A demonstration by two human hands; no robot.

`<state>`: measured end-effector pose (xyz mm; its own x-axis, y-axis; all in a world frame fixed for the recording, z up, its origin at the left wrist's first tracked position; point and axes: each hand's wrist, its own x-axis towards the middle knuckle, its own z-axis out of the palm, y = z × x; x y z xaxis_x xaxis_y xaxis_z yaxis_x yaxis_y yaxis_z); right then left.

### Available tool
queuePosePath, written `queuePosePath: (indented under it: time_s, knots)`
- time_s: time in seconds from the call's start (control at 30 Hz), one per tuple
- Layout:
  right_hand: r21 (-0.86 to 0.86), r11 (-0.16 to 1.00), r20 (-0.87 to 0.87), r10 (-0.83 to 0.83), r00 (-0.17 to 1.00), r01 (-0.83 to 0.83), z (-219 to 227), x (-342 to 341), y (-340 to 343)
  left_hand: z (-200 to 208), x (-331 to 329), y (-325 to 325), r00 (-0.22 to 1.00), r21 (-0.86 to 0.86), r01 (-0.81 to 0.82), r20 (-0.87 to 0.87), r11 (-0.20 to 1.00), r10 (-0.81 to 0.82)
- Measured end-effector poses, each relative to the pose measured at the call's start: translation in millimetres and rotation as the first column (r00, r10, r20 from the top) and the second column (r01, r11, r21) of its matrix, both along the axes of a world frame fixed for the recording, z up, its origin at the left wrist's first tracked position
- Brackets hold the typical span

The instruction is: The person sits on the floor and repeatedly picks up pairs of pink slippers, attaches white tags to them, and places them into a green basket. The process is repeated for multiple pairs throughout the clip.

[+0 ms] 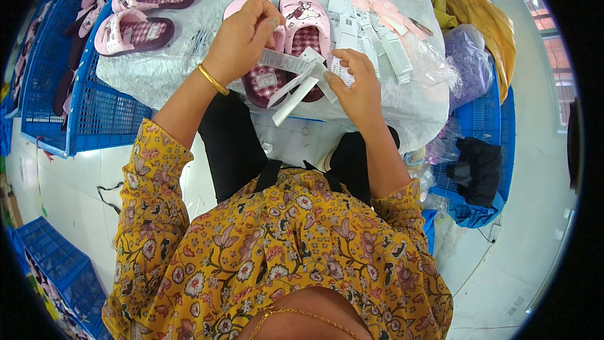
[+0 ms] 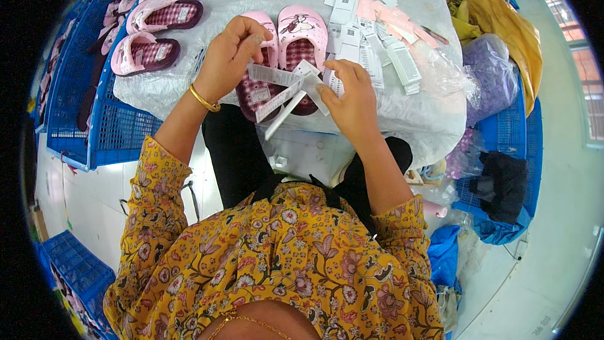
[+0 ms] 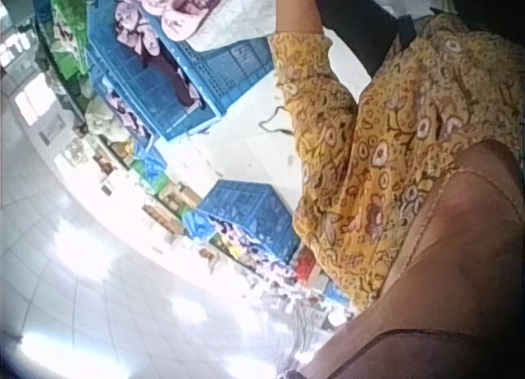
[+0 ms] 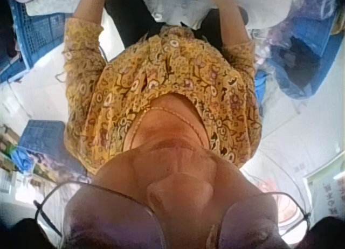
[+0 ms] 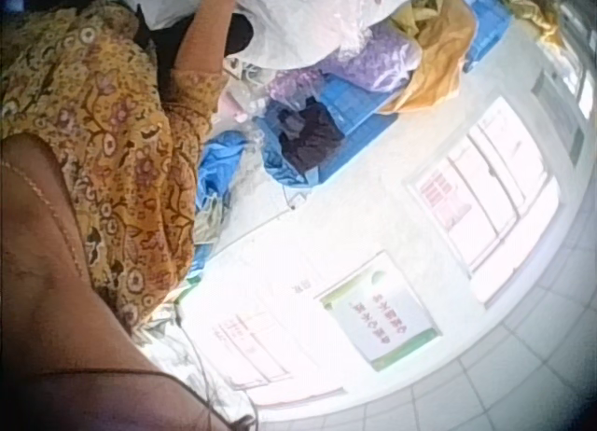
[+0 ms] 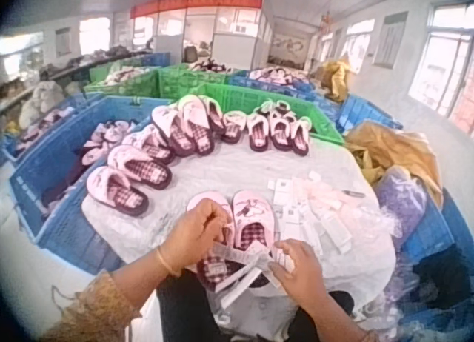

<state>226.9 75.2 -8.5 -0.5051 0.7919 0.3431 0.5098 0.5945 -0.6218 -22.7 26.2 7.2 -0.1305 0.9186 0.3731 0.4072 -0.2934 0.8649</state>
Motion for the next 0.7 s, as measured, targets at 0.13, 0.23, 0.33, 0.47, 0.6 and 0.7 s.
queuePosePath:
  time_s: [0.13,0.23,0.33,0.47,0.6,0.7]
  knots:
    - [0.068,0.995,-0.018,0.071,0.997,-0.07,10,4,-16,-3,-3,6,0.93,-0.124,0.087,0.367,0.989,-0.036]
    - [0.005,0.992,-0.027,0.123,0.992,-0.123,15,-1,-22,-2,-3,8,0.901,-0.184,0.088,0.433,0.979,0.0]
    - [0.044,0.988,-0.027,0.149,0.988,-0.148,16,-10,-27,-2,-2,10,0.908,-0.185,0.093,0.418,0.978,-0.007]
    - [0.06,0.987,-0.021,0.153,0.988,-0.151,7,-19,-24,-8,-2,11,0.921,-0.166,0.09,0.388,0.982,-0.019]
    - [0.059,0.991,-0.034,0.119,0.992,-0.117,2,-27,-23,-12,-2,10,0.92,-0.17,0.107,0.391,0.98,-0.033]
    - [0.144,0.983,-0.02,0.114,0.993,-0.11,-1,-30,-21,-9,-1,6,0.951,-0.246,0.122,0.306,0.962,-0.043]
